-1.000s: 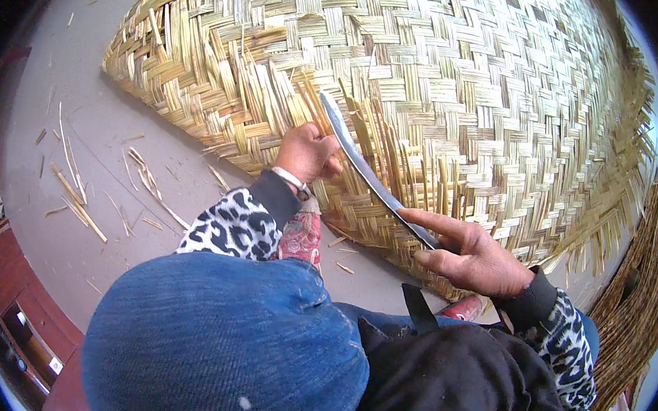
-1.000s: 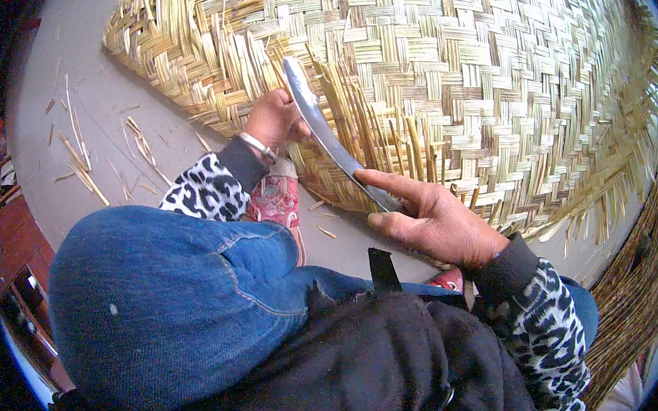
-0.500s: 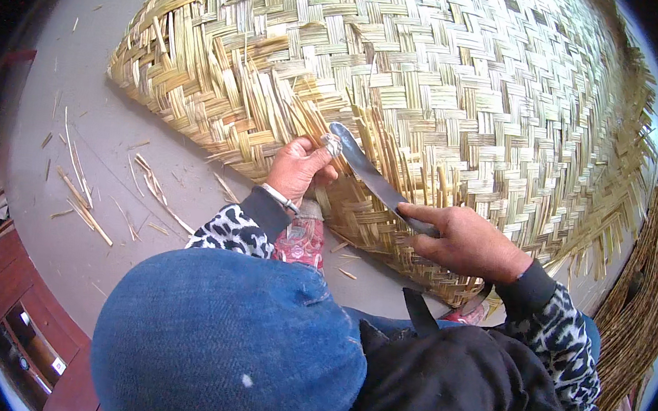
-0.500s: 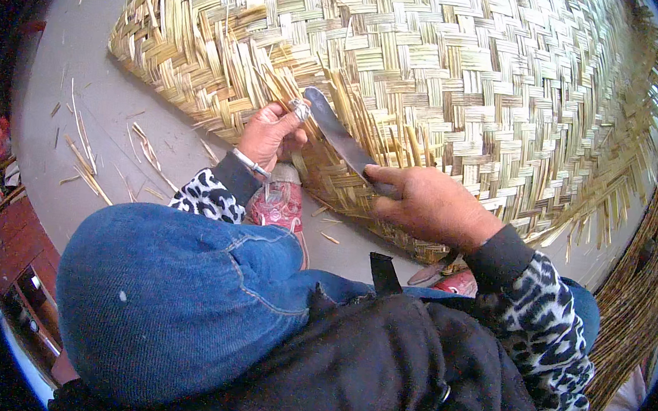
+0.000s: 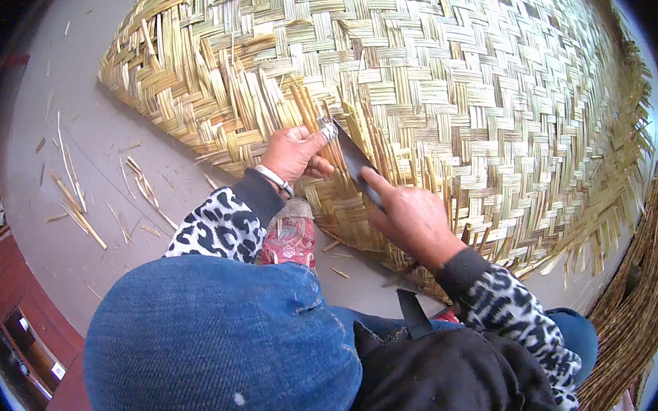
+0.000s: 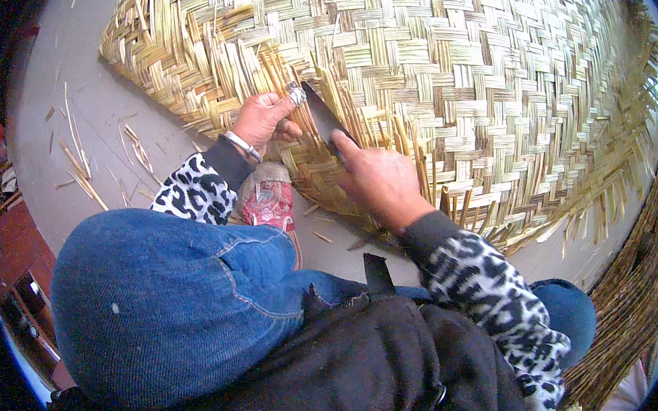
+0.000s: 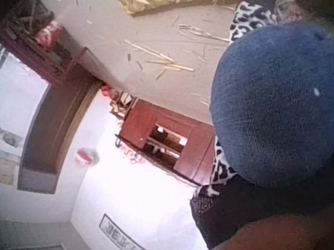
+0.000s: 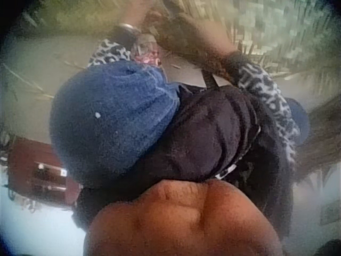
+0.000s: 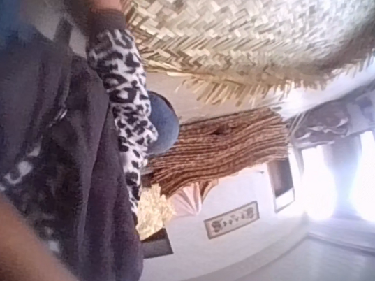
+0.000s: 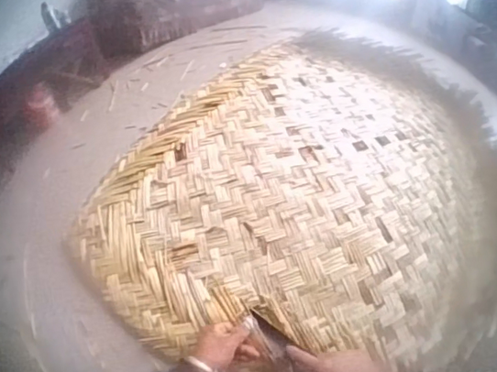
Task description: The person uses a curved knife to trim the loose edges of a large woven mat. They repeatedly cut and pull away protruding strands along the perimeter, working methodically around the mat's edge.
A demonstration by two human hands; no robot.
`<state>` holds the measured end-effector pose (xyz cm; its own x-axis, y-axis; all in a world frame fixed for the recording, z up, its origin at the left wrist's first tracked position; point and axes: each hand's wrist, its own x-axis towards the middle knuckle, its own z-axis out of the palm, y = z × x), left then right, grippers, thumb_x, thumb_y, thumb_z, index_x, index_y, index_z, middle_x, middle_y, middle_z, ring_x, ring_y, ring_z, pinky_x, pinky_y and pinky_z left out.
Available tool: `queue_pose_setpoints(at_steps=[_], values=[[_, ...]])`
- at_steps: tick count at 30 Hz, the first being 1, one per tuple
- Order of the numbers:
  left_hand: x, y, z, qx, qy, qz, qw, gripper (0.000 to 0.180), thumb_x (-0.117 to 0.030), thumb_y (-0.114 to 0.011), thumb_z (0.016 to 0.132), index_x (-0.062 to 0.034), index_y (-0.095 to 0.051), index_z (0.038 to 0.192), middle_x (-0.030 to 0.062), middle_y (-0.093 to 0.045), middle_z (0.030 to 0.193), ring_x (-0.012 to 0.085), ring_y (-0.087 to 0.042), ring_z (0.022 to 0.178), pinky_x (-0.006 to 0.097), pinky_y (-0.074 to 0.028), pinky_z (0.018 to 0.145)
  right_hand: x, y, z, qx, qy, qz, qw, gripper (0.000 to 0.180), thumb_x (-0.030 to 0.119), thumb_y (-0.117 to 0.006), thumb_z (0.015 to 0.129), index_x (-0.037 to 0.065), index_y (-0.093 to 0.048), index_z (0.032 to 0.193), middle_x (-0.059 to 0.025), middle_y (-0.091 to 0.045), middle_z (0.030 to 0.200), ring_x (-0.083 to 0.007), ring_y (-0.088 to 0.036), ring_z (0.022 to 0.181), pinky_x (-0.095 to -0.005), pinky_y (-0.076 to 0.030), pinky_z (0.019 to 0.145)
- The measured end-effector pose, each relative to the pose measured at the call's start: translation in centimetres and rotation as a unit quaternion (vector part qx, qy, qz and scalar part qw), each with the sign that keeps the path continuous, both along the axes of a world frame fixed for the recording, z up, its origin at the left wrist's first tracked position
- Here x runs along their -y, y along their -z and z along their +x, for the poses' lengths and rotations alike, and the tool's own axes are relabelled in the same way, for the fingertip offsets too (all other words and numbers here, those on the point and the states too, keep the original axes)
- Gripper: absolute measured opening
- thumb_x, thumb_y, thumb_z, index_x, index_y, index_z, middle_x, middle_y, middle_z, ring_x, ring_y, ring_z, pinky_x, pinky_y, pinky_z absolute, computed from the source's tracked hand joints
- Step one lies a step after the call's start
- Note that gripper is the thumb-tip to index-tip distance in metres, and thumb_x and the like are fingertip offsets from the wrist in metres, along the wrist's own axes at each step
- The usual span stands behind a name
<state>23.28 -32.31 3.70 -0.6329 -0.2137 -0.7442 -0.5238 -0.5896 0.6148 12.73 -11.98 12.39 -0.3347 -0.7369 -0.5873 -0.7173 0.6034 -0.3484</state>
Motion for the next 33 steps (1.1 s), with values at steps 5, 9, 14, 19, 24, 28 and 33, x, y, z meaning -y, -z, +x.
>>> queue_pose_setpoints(at_steps=[5,9,14,19,24,28,33], values=[[0.2,-0.1,0.1,0.017,0.003,0.015,1.0,0.025,-0.027,-0.064,0.099,-0.0023,-0.063,0.104,0.0076,-0.07,0.095,0.016,-0.072,0.072,0.03,-0.06,0.063,1.3,1.0,0.3,0.002,0.014,0.003,1.0,0.06,0.024,-0.062,0.087,0.021,-0.045,0.144,-0.0165,-0.071,0.083,-0.0357,-0.071,0.075,-0.0493,-0.055,0.065],[0.4,0.4,-0.7,-0.024,0.057,0.017,0.998,0.035,-0.027,-0.063,0.1,0.0019,-0.064,0.118,0.0117,-0.072,0.102,0.0161,-0.072,0.074,0.031,-0.062,0.067,1.6,0.9,0.0,0.001,0.007,0.023,1.0,0.061,0.023,-0.062,0.086,0.022,-0.046,0.145,-0.017,-0.072,0.084,-0.0361,-0.071,0.075,-0.0493,-0.056,0.066],[1.2,-0.5,-0.6,-0.017,0.102,0.016,0.994,0.035,-0.031,-0.061,0.1,0.0009,-0.066,0.115,0.0095,-0.073,0.099,0.0153,-0.072,0.075,0.03,-0.061,0.071,1.9,0.9,0.0,0.0,0.016,0.033,0.999,0.06,0.021,-0.06,0.086,0.022,-0.046,0.145,-0.0177,-0.071,0.081,-0.0368,-0.071,0.074,-0.0502,-0.056,0.066],[1.2,-1.2,-0.4,-0.01,0.092,0.037,0.995,0.034,-0.031,-0.06,0.101,-0.0007,-0.067,0.115,0.008,-0.074,0.093,0.0143,-0.073,0.077,0.029,-0.061,0.073,1.7,1.1,0.0,0.001,0.009,0.021,1.0,0.061,0.021,-0.061,0.085,0.022,-0.046,0.144,-0.0184,-0.071,0.081,-0.0368,-0.071,0.072,-0.0505,-0.056,0.064],[1.0,-0.9,-0.6,0.008,0.068,0.076,0.995,0.031,-0.03,-0.059,0.101,-0.0022,-0.067,0.111,0.0072,-0.074,0.091,0.0132,-0.073,0.072,0.027,-0.06,0.068,1.6,1.3,0.0,-0.003,0.008,0.009,1.0,0.061,0.021,-0.061,0.085,0.022,-0.046,0.144,-0.0185,-0.071,0.08,-0.0365,-0.071,0.071,-0.0499,-0.056,0.064],[0.7,-1.1,0.3,0.002,0.068,0.158,0.985,0.03,-0.03,-0.06,0.101,-0.001,-0.067,0.106,0.0067,-0.073,0.088,0.0086,-0.067,0.061,0.025,-0.057,0.057,1.8,1.3,0.0,-0.004,0.008,0.005,1.0,0.061,0.021,-0.061,0.084,0.021,-0.046,0.144,-0.0182,-0.07,0.078,-0.0367,-0.07,0.07,-0.0501,-0.056,0.063],[-1.2,-0.8,1.1,0.047,0.058,0.233,0.97,0.029,-0.028,-0.057,0.102,-0.0014,-0.068,0.103,-0.0001,-0.066,0.074,0.0044,-0.054,0.049,0.025,-0.05,0.048,1.9,1.2,-0.1,0.004,0.014,0.012,1.0,0.062,0.022,-0.061,0.084,0.02,-0.046,0.144,-0.0189,-0.07,0.076,-0.0373,-0.07,0.069,-0.0507,-0.056,0.062]])
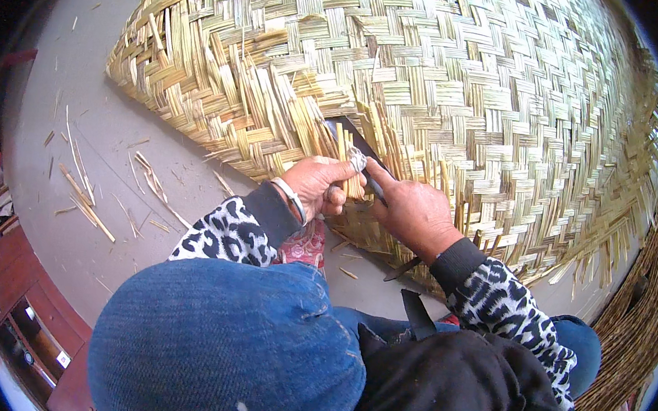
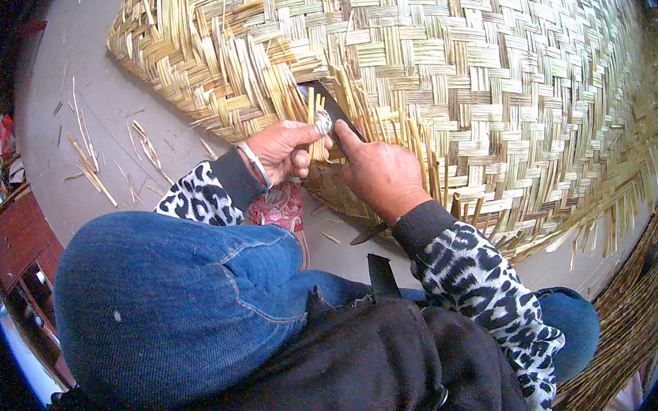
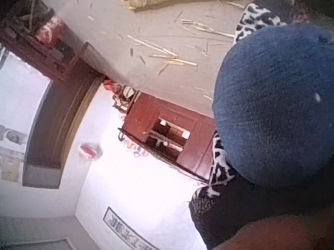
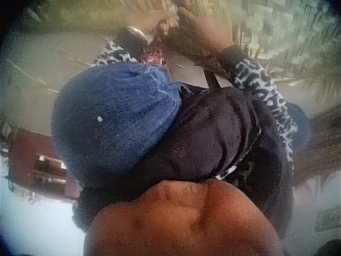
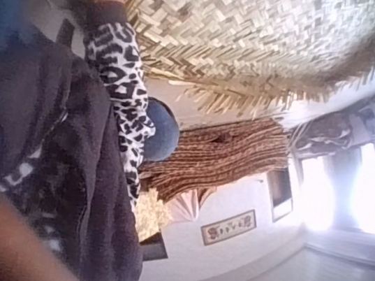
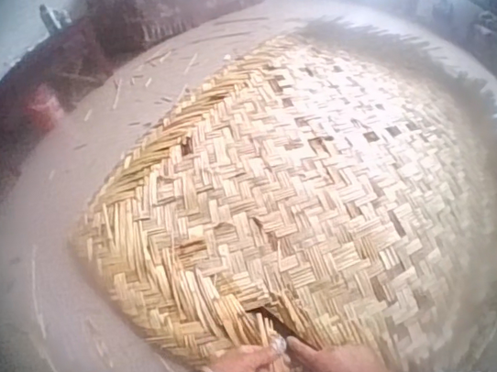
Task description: The person uses a curved knife to trim the loose edges of a large woven mat. They repeatedly cut and pull away protruding strands along the perimeter, working methodically around the mat's edge.
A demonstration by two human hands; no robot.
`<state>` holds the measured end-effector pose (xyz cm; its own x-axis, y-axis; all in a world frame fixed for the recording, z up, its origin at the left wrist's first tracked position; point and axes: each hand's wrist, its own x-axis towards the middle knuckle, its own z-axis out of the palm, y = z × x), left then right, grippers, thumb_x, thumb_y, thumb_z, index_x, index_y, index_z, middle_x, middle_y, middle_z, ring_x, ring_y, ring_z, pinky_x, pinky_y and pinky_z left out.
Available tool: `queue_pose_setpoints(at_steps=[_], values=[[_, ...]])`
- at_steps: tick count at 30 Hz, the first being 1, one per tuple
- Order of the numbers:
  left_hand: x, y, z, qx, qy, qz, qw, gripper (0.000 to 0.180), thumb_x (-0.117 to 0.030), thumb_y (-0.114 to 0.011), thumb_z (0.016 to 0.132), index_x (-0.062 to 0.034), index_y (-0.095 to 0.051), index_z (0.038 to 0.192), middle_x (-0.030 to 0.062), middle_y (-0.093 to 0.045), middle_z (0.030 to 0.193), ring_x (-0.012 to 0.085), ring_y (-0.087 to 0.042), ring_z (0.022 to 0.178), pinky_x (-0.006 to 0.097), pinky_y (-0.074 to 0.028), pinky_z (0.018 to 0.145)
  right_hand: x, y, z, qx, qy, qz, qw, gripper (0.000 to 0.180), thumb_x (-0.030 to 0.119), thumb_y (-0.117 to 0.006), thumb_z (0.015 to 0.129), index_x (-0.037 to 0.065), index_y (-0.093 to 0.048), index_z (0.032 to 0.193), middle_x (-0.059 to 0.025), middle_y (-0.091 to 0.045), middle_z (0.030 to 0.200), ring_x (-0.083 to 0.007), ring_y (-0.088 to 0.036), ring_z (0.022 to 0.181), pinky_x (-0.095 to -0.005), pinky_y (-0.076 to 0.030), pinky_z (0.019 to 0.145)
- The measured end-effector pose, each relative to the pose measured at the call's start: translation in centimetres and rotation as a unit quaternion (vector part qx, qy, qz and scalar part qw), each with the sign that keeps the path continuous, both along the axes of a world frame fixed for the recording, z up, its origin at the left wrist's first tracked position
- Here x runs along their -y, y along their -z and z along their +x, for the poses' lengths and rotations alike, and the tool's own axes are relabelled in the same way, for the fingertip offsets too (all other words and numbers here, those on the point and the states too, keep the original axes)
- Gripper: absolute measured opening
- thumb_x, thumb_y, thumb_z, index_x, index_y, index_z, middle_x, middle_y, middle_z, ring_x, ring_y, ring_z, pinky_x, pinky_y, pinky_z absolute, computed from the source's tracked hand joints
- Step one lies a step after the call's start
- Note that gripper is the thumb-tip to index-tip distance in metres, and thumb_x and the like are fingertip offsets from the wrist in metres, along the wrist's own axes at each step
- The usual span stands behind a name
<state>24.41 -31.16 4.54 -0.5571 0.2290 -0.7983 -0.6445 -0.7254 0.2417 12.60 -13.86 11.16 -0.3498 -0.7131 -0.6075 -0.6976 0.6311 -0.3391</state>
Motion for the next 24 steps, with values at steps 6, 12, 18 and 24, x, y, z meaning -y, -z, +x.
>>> queue_pose_setpoints(at_steps=[6,12,18,24], values=[[-0.2,1.4,-2.5,0.087,-0.085,-0.172,0.977,0.026,-0.028,-0.061,0.098,-0.0034,-0.069,0.095,0.0037,-0.069,0.074,0.0075,-0.053,0.047,0.025,-0.049,0.045,-0.3,0.4,0.2,-0.014,-0.007,-0.011,1.0,0.06,0.021,-0.059,0.085,0.021,-0.048,0.144,-0.0195,-0.07,0.077,-0.0379,-0.07,0.07,-0.0505,-0.056,0.063],[-1.0,0.6,-1.2,0.062,-0.141,-0.167,0.974,0.023,-0.027,-0.064,0.098,-0.0042,-0.069,0.096,0.0032,-0.069,0.078,0.0107,-0.063,0.055,0.027,-0.055,0.05,-0.3,0.3,0.4,-0.027,-0.002,-0.002,1.0,0.06,0.02,-0.058,0.086,0.022,-0.047,0.145,-0.0182,-0.071,0.079,-0.0361,-0.071,0.071,-0.0493,-0.056,0.064],[-1.5,1.0,0.6,-0.046,0.088,-0.563,0.82,0.03,-0.032,-0.074,0.087,-0.0027,-0.07,0.081,0.0097,-0.069,0.069,0.0222,-0.066,0.062,0.037,-0.052,0.06,-0.4,-0.4,0.8,-0.051,-0.032,-0.007,0.998,0.064,0.022,-0.059,0.086,0.02,-0.044,0.148,-0.0169,-0.07,0.075,-0.0338,-0.07,0.066,-0.0486,-0.054,0.06],[-1.2,2.3,0.3,-0.04,0.186,-0.644,0.741,0.036,-0.046,-0.07,0.087,-0.0106,-0.066,0.079,0.0136,-0.066,0.069,0.0352,-0.065,0.068,0.046,-0.049,0.061,-5.8,-6.1,1.0,-0.052,-0.048,0.084,0.994,0.062,0.021,-0.059,0.085,0.018,-0.047,0.146,-0.0143,-0.067,0.066,-0.0315,-0.067,0.058,-0.0463,-0.052,0.053]])
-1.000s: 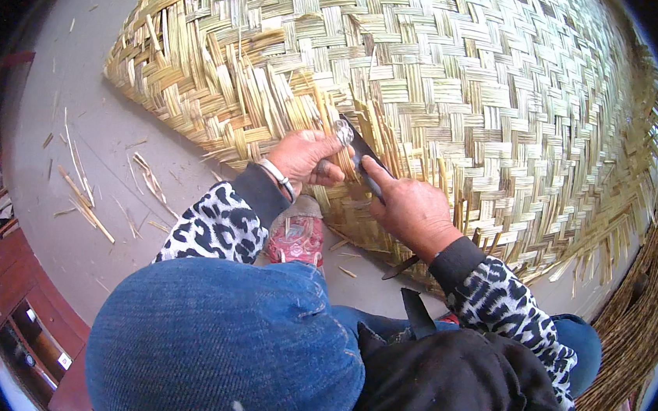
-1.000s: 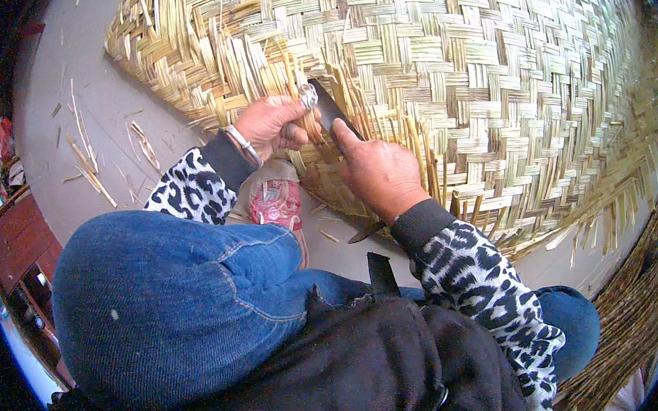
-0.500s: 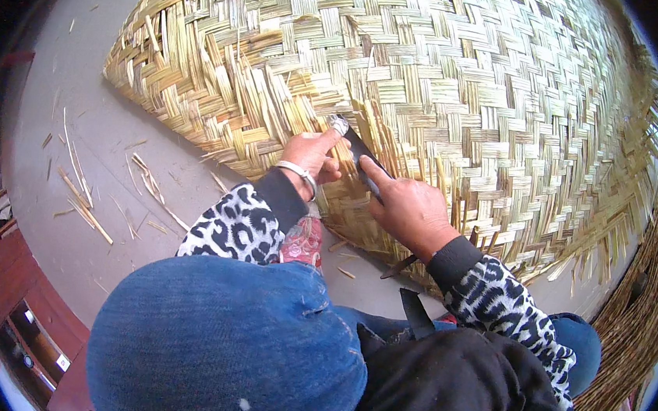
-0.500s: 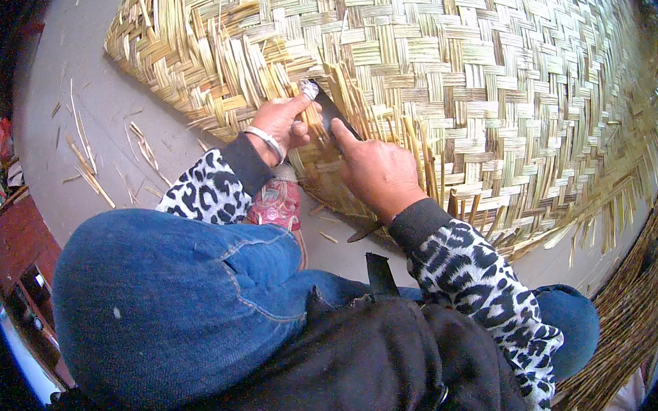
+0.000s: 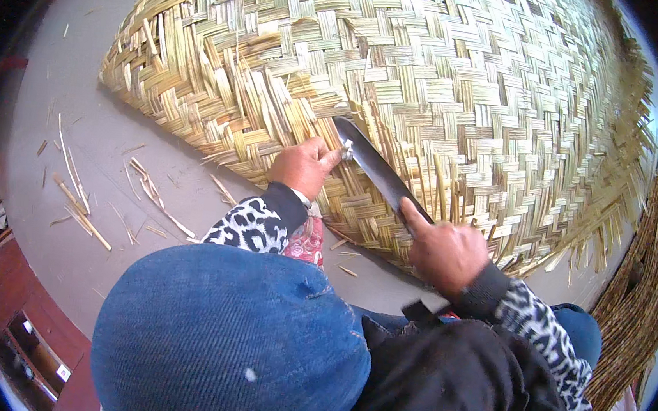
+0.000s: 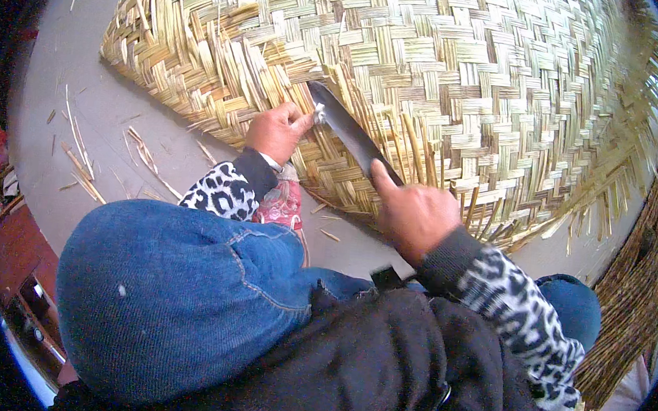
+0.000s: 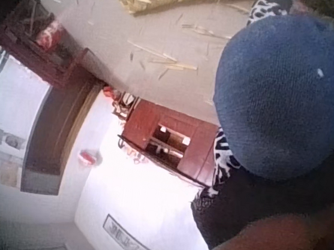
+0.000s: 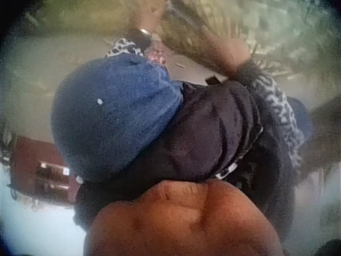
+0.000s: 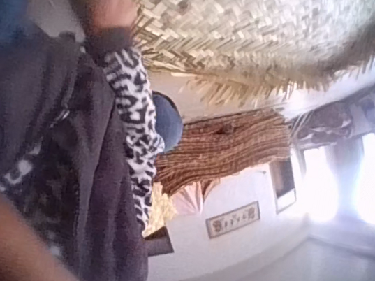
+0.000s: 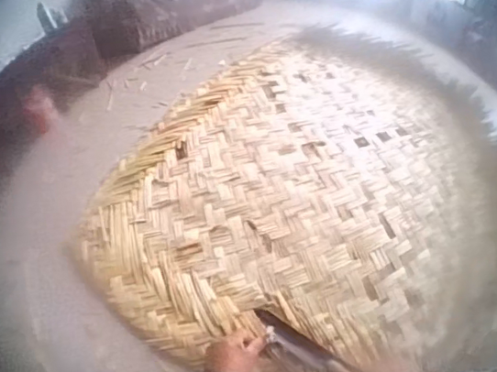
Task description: The person uses a curved knife to trim the loose edges of a large woven mat. They repeatedly cut and pull away protruding strands along the perimeter, working methodically around the mat's edge.
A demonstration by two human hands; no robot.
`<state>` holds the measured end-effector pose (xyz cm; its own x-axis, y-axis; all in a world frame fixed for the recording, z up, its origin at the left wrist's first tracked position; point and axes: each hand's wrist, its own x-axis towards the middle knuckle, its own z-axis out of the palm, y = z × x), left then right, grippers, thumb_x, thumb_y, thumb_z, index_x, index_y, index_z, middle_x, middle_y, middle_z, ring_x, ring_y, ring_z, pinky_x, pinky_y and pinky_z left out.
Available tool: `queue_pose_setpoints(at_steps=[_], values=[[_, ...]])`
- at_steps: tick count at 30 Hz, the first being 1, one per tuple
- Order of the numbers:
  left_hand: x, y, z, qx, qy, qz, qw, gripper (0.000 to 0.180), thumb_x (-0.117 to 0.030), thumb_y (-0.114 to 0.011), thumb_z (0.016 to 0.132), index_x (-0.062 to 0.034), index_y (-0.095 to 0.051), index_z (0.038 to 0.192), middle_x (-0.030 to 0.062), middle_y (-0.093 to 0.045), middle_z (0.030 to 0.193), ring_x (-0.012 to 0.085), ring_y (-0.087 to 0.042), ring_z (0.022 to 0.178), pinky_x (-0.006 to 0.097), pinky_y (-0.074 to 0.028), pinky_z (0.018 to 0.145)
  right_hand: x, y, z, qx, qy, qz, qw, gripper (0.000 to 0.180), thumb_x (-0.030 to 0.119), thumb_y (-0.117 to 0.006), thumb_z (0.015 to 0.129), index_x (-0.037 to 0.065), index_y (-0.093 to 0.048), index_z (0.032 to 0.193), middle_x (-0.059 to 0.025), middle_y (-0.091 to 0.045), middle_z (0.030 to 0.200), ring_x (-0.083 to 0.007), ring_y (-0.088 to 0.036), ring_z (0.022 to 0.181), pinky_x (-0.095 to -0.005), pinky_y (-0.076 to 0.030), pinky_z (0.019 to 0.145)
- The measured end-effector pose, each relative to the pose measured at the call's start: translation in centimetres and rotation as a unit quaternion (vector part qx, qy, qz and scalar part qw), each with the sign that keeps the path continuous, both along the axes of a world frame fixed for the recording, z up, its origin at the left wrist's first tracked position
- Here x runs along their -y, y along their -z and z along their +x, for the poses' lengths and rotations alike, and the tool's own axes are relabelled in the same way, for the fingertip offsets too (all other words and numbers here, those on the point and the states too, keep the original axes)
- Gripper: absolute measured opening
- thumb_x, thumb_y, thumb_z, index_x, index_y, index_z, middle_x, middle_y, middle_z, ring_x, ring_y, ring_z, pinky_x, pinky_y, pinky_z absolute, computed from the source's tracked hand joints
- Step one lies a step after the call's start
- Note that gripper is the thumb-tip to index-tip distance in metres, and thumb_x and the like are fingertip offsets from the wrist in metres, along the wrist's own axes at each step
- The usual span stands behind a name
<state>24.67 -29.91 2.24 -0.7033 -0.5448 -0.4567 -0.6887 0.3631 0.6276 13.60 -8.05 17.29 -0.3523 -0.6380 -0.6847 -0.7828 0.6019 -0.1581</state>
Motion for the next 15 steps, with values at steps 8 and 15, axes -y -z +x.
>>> queue_pose_setpoints(at_steps=[8,15], values=[[-0.8,-1.2,-0.2,-0.076,-0.042,0.109,0.99,0.023,-0.017,-0.064,0.096,-0.0017,-0.067,0.113,0.0052,-0.068,0.077,0.0096,-0.066,0.063,0.028,-0.049,0.047,-4.6,-7.8,-4.7,0.083,0.118,0.002,0.99,0.069,0.012,-0.066,0.082,0.023,-0.047,0.148,-0.0147,-0.057,0.064,-0.026,-0.064,0.056,-0.0376,-0.053,0.058],[-1.3,-1.8,-3.0,-0.096,-0.156,0.495,0.849,0.047,-0.011,-0.06,0.096,0.005,-0.045,0.138,0.0161,-0.066,0.116,0.0156,-0.071,0.07,0.028,-0.06,0.062,-2.6,-9.0,-5.2,0.5,0.42,-0.089,0.752,0.066,0.011,-0.061,0.09,0.01,-0.04,0.152,0.0074,-0.048,0.071,-0.0017,-0.038,0.059,-0.0203,-0.031,0.052]])
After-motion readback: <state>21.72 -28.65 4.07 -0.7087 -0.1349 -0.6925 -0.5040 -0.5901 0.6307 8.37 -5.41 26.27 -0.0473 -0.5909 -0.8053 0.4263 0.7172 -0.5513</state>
